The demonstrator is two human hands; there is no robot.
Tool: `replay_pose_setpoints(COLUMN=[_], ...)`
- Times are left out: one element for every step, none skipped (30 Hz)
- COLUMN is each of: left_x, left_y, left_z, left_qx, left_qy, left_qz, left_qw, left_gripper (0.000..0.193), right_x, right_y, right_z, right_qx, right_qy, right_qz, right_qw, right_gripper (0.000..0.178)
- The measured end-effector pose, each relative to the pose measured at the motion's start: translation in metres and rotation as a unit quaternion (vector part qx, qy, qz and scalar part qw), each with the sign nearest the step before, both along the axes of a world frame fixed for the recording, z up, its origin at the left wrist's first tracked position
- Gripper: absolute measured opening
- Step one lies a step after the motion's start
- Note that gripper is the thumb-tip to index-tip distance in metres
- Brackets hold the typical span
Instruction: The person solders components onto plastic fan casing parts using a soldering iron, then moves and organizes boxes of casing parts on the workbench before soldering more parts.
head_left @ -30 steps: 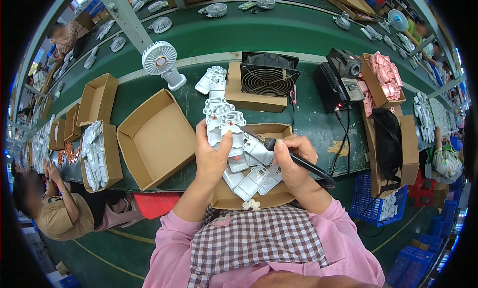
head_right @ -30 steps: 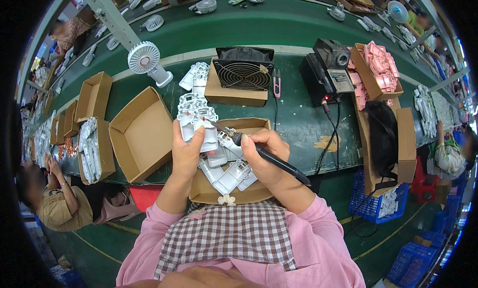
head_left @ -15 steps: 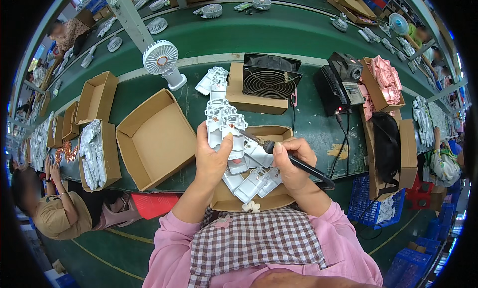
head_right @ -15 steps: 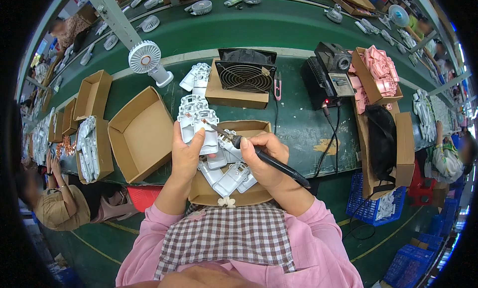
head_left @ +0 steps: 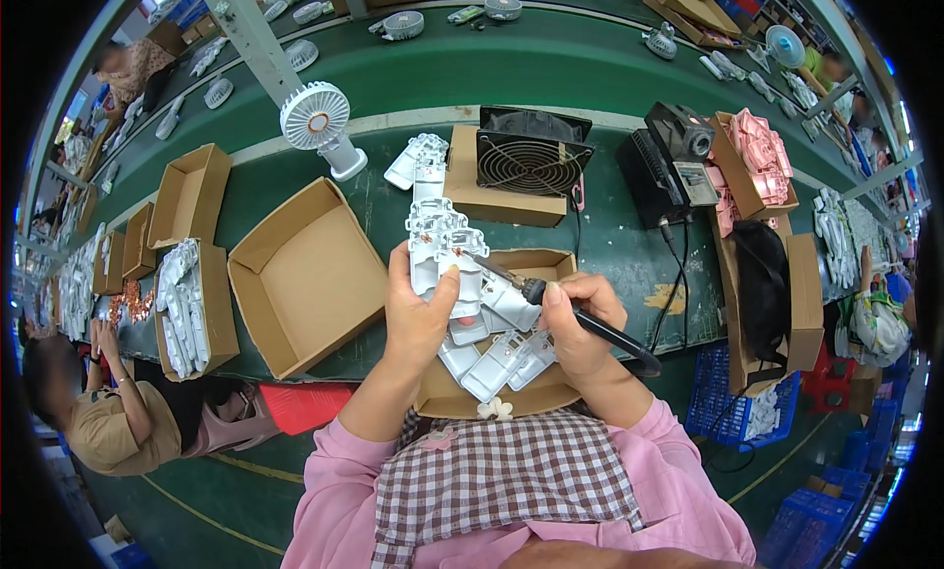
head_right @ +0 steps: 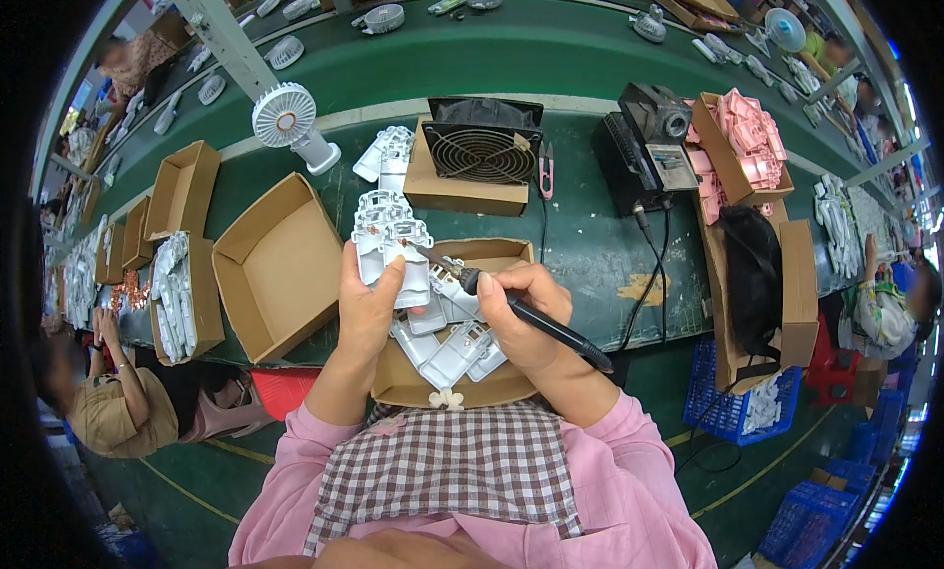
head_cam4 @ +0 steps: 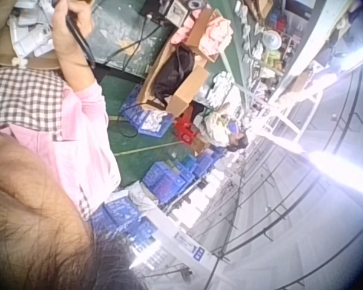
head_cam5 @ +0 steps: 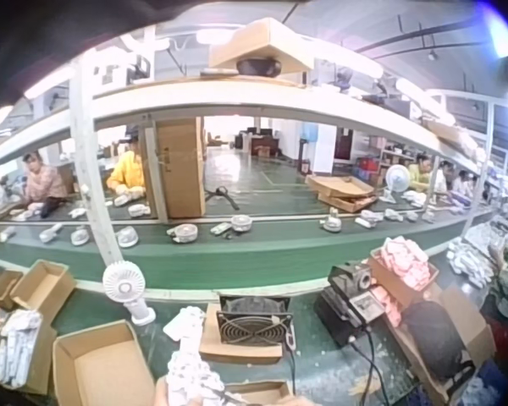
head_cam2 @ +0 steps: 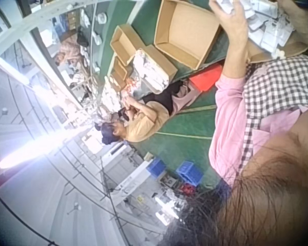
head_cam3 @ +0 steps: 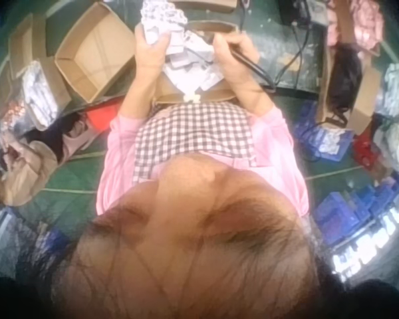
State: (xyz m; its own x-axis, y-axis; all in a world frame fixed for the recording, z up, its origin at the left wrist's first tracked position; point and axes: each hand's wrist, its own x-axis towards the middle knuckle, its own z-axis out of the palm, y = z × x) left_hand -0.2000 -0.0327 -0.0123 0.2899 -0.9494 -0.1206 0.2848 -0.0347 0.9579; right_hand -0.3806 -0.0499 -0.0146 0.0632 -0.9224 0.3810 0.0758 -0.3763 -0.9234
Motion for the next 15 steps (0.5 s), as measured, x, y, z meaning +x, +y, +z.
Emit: replay_pose_setpoints(left_x=[-0.0006, -0.0008, -0.0009, -0.0009, -0.0011, -0.0014, -0.0015, -0.0012, -0.0008, -0.0006, -0.0008, -0.0010, -0.0011, -0.0013, -0.0015], left_y=[0.0006, 0.0008, 0.0008, 0.0009, 0.0008, 0.0007, 0.0007, 0.0009, 0.0012, 0.0013, 0.0014, 0.0015, 0.0014, 0.0015, 0.0016], left_z=[0.0021, 0.0020, 0.0015, 0.0010, 0.0006, 0.0003, 0.0000, -0.0009, -0.0022, -0.0028, -0.0024, -0.0016, -0.0010, -0.0001, 0.0009], left_qx=[0.016, 0.016, 0.018, 0.020, 0.020, 0.018, 0.016, 0.016, 0.015, 0.013, 0.013, 0.016, 0.020, 0.020, 0.025], left_qy=[0.003, 0.003, -0.002, -0.006, -0.006, -0.008, -0.010, -0.010, -0.011, -0.013, -0.012, -0.014, -0.016, -0.016, -0.017], left_qz=[-0.004, -0.003, -0.004, -0.005, -0.004, -0.005, -0.004, -0.004, -0.007, -0.010, -0.010, -0.009, -0.009, -0.009, -0.009], left_qw=[1.000, 1.000, 1.000, 1.000, 1.000, 1.000, 1.000, 1.000, 1.000, 1.000, 1.000, 1.000, 1.000, 1.000, 0.999], left_gripper=[0.041, 0.041, 0.041, 0.041, 0.041, 0.041, 0.042, 0.042, 0.042, 0.042, 0.042, 0.042, 0.042, 0.042, 0.042], right_x=[0.0000, -0.0001, -0.0003, -0.0005, -0.0006, -0.0004, 0.0000, 0.0002, 0.0002, 0.0000, -0.0002, -0.0002, 0.0002, 0.0004, 0.0006], right_y=[0.0010, 0.0014, 0.0011, 0.0006, 0.0002, 0.0000, -0.0002, -0.0003, -0.0003, -0.0004, -0.0004, -0.0003, -0.0004, -0.0004, -0.0007], right_z=[0.0007, 0.0011, 0.0006, -0.0007, -0.0014, -0.0012, -0.0007, -0.0005, -0.0009, -0.0015, -0.0017, -0.0016, -0.0016, -0.0016, -0.0016], right_qx=[0.014, 0.029, 0.029, 0.024, 0.020, 0.020, 0.017, 0.014, 0.014, 0.015, 0.016, 0.016, 0.017, 0.017, 0.018], right_qy=[-0.009, -0.018, -0.019, -0.018, -0.018, -0.018, -0.016, -0.015, -0.015, -0.016, -0.016, -0.016, -0.015, -0.014, -0.013], right_qz=[0.000, 0.001, 0.001, 0.004, 0.007, 0.007, 0.008, 0.008, 0.008, 0.010, 0.012, 0.012, 0.012, 0.011, 0.011], right_qw=[1.000, 0.999, 0.999, 1.000, 1.000, 1.000, 1.000, 1.000, 1.000, 1.000, 1.000, 1.000, 1.000, 1.000, 1.000], right_gripper=[0.014, 0.014, 0.014, 0.014, 0.014, 0.014, 0.014, 0.014, 0.014, 0.014, 0.014, 0.014, 0.014, 0.014, 0.014])
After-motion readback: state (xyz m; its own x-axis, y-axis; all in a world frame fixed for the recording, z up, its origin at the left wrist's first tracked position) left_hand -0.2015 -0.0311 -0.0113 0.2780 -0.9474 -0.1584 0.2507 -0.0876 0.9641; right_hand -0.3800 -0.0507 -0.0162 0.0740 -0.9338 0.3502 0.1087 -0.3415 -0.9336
